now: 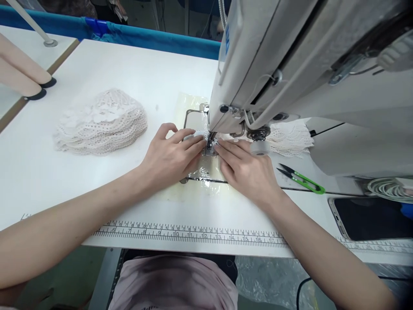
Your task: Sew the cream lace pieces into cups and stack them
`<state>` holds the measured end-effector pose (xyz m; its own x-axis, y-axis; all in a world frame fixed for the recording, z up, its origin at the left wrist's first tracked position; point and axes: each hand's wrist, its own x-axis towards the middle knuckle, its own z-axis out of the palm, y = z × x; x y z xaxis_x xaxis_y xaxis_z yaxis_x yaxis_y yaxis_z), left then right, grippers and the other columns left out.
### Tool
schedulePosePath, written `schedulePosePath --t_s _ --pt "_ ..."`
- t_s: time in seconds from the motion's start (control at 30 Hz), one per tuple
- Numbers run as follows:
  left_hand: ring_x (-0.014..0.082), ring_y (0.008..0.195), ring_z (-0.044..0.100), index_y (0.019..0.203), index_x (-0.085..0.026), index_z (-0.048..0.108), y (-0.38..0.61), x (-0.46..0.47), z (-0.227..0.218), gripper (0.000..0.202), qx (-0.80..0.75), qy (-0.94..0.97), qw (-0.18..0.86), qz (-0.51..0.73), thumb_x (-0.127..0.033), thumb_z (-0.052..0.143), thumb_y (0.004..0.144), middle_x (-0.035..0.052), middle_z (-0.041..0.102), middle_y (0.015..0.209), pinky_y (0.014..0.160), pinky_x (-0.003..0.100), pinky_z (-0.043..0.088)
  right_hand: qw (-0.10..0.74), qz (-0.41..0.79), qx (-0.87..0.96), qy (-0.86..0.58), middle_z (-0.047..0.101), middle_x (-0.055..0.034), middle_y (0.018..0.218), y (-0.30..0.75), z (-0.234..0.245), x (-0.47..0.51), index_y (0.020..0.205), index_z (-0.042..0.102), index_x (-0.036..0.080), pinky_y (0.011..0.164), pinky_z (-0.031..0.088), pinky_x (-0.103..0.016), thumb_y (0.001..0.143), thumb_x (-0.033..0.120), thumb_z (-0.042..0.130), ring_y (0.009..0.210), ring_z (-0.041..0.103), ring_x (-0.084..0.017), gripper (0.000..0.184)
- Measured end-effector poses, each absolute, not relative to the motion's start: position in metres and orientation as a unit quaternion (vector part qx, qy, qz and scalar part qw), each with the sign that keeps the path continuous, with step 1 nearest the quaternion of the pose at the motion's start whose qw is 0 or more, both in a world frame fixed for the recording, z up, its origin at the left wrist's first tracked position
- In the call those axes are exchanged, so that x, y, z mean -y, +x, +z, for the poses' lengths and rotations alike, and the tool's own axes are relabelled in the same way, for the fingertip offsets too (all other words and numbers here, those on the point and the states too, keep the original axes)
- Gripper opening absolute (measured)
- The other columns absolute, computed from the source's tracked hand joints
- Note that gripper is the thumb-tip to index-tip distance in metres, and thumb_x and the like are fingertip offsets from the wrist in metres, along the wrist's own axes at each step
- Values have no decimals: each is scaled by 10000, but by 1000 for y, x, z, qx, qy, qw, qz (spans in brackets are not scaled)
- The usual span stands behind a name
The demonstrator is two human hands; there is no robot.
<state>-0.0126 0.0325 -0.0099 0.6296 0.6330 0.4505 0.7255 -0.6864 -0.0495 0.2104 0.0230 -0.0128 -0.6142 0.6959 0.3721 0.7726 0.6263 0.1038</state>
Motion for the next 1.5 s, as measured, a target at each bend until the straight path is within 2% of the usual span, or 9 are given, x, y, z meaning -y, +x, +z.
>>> schedulePosePath --t_s 0.17,0.3,0.8,0.9,0.97,1.07,1.17,1.33,1.5 --pt "236 1068 671 1144 -203 668 -17 -29 -6 246 378 -894 102 -216 -213 493 971 32 745 1108 882 415 402 120 -154 892 -408 766 -65 1000 213 -9 -23 1187 675 136 565 425 -298 886 -17 466 897 671 -191 397" --pt "217 1026 685 1122 -193 673 -17 -27 -5 242 374 -894 109 -223 -221 483 976 41 759 1050 854 396 412 125 -150 890 -413 768 -62 963 215 -10 -23 1167 683 145 509 374 -292 877 -12 470 854 670 -183 392" --pt "207 971 693 1137 -163 648 -18 -25 -8 225 343 -893 132 -258 -226 523 960 30 764 985 856 396 448 228 68 837 -492 749 -70 851 211 -7 -24 1028 752 228 634 448 -299 907 134 513 847 646 -204 284" --pt "237 1070 647 1220 -186 615 -17 -22 -6 307 341 -897 45 -277 -222 577 918 65 721 1135 863 402 463 286 306 774 -475 733 -29 799 213 3 -20 893 765 259 659 475 -304 879 251 610 755 642 -174 156" --pt "246 1122 613 1145 -207 654 -16 -22 -2 264 332 -888 -102 -302 -230 609 887 76 681 1203 887 404 477 309 495 687 -432 720 -6 794 214 9 -19 838 754 264 653 481 -291 816 320 707 711 627 -149 76" --pt "197 947 656 939 -193 679 -18 -22 8 148 330 -790 -418 -304 -320 629 883 66 695 1067 772 339 532 339 651 552 -395 709 4 839 215 14 -19 841 740 255 687 490 -276 739 315 788 755 632 -136 128" --pt "151 728 647 887 -179 615 -23 -23 17 250 346 -634 -630 -284 -428 636 878 33 676 851 614 278 528 328 722 480 -375 706 14 862 213 13 -19 913 722 250 736 499 -269 693 249 819 785 641 -126 241" --pt "111 742 596 836 -176 596 -31 -23 29 235 304 -640 -654 -264 -403 638 880 -2 603 812 645 226 477 282 786 467 -290 688 -4 940 205 15 -16 1048 691 223 796 497 -265 697 267 819 860 634 -122 376" --pt "86 613 474 795 -189 595 -33 -20 43 191 281 -742 -572 -208 -356 619 883 -35 500 702 550 217 382 271 746 512 -328 629 35 783 194 25 -11 902 691 215 753 477 -254 793 377 756 728 586 -90 206"
